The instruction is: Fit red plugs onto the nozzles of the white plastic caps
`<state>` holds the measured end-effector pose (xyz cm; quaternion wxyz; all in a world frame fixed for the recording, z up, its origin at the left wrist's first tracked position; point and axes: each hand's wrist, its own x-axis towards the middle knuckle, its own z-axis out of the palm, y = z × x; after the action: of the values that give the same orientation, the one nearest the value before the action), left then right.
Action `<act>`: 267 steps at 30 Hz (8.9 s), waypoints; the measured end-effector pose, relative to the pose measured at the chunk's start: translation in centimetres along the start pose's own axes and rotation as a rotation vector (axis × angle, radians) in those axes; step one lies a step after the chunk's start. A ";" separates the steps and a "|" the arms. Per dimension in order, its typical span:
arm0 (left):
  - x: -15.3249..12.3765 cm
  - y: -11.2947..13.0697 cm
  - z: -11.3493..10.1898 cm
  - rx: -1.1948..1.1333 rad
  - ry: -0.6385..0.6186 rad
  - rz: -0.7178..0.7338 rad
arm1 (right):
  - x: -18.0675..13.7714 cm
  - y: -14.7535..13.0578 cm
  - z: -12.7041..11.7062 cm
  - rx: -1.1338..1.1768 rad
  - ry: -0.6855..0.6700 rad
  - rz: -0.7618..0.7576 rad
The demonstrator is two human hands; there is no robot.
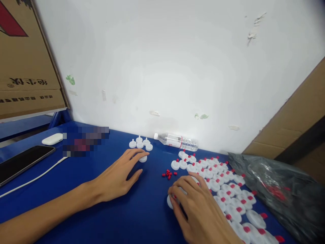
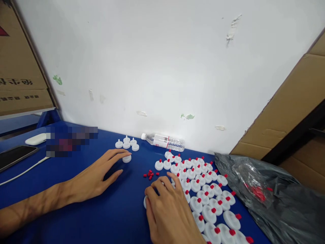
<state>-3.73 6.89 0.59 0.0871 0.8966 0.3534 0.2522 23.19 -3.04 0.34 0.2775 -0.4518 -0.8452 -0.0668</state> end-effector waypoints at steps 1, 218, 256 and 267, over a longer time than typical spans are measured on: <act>0.0 0.4 -0.1 -0.024 0.003 0.011 | 0.1 0.1 -0.2 -0.020 -0.006 0.016; -2.0 4.7 1.5 -0.283 0.102 0.191 | 1.2 -1.7 -0.3 0.417 0.280 0.015; -3.9 5.8 1.4 -0.049 0.093 0.399 | -0.1 -2.2 2.1 0.159 0.261 -0.159; -2.5 4.8 1.0 -0.048 0.068 0.220 | 0.8 -1.5 -1.2 -0.002 0.278 -0.108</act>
<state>-1.87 1.69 0.35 0.0680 0.9186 0.2494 0.2989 22.13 -3.81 1.97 0.3873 -0.3925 -0.8217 -0.1441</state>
